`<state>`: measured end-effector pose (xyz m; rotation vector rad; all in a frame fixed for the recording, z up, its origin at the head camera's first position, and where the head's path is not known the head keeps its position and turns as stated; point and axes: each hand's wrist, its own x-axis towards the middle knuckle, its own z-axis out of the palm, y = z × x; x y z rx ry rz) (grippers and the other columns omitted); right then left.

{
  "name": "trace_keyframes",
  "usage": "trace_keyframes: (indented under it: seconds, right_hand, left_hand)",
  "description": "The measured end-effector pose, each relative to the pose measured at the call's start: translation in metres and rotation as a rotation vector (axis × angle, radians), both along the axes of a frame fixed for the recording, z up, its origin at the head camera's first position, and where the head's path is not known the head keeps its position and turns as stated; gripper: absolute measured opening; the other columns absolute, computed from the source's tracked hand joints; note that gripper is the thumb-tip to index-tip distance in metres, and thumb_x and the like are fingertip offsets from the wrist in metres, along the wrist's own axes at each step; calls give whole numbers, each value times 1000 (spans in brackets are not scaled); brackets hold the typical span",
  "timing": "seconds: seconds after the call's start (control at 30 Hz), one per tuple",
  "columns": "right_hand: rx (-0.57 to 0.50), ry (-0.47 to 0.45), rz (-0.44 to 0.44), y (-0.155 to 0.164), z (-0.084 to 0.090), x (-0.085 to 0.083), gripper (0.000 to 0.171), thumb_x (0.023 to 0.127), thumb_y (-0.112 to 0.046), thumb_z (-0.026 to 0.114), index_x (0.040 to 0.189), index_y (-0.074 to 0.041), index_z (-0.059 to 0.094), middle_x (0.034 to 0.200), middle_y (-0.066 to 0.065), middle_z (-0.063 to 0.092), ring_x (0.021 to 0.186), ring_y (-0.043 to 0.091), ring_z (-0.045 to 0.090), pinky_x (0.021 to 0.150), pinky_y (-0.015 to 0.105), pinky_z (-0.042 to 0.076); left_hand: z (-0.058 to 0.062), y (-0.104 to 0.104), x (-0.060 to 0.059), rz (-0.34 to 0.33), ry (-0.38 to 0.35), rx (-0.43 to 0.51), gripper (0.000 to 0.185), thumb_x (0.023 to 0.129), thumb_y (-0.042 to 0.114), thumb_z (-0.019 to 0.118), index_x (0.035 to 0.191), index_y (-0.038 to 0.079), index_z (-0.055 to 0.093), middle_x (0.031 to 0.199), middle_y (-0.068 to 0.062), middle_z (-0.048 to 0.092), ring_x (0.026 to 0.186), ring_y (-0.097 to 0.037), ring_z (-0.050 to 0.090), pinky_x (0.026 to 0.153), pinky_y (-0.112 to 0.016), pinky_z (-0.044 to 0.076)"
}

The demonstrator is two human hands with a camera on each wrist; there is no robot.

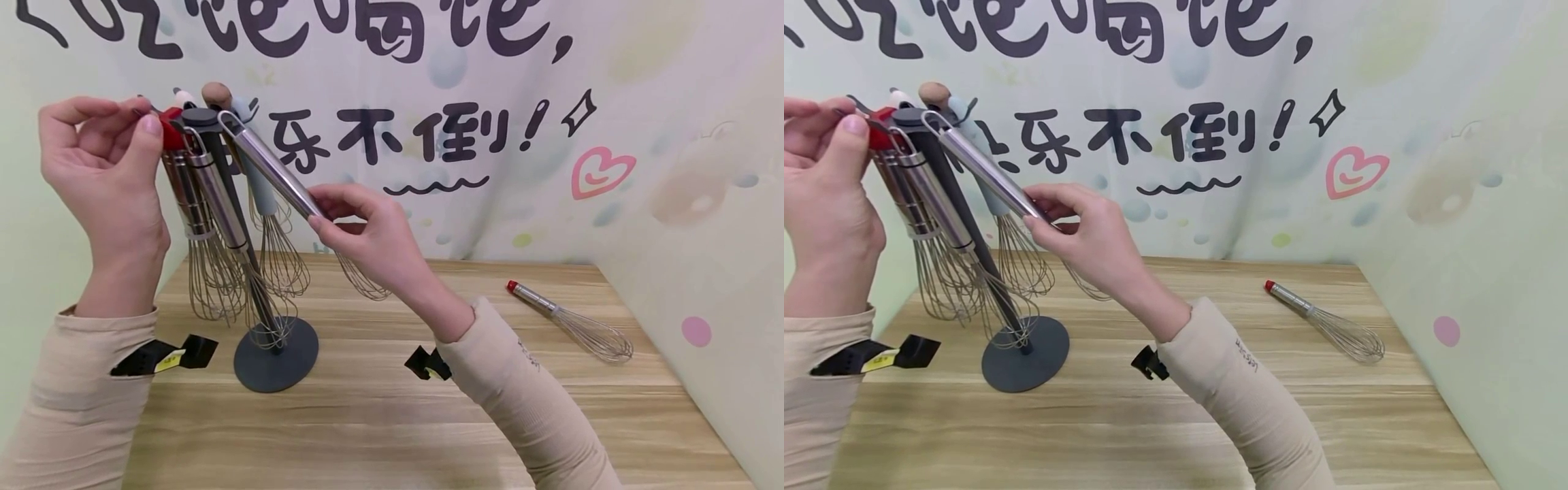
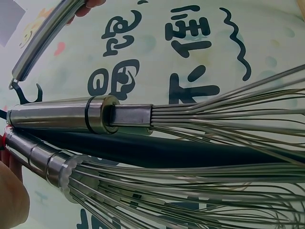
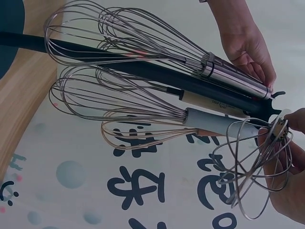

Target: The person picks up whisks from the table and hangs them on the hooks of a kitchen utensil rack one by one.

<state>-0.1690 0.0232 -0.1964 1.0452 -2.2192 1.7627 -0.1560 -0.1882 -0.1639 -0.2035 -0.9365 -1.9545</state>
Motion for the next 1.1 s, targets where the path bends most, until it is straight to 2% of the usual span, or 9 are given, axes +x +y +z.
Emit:
trace_keyframes:
  seconds: [0.77, 1.1]
  right_hand:
    - [27, -21, 10, -8, -8, -5, 30, 87, 1, 65, 116, 4, 64, 103, 18, 67, 90, 20, 66, 78, 23, 59]
    - [61, -54, 31, -13, -13, -4, 30, 88, -3, 65, 118, 1, 61, 103, 18, 68, 92, 21, 67, 79, 23, 58]
  left_hand:
    - [-1, 0, 1, 0, 5, -13, 24, 74, -16, 67, 91, -4, 53, 85, -17, 69, 80, -26, 65, 81, -25, 57]
    - [0, 0, 1, 15, -7, -29, 22, 76, -16, 66, 90, -4, 54, 85, -16, 69, 79, -26, 65, 80, -25, 57]
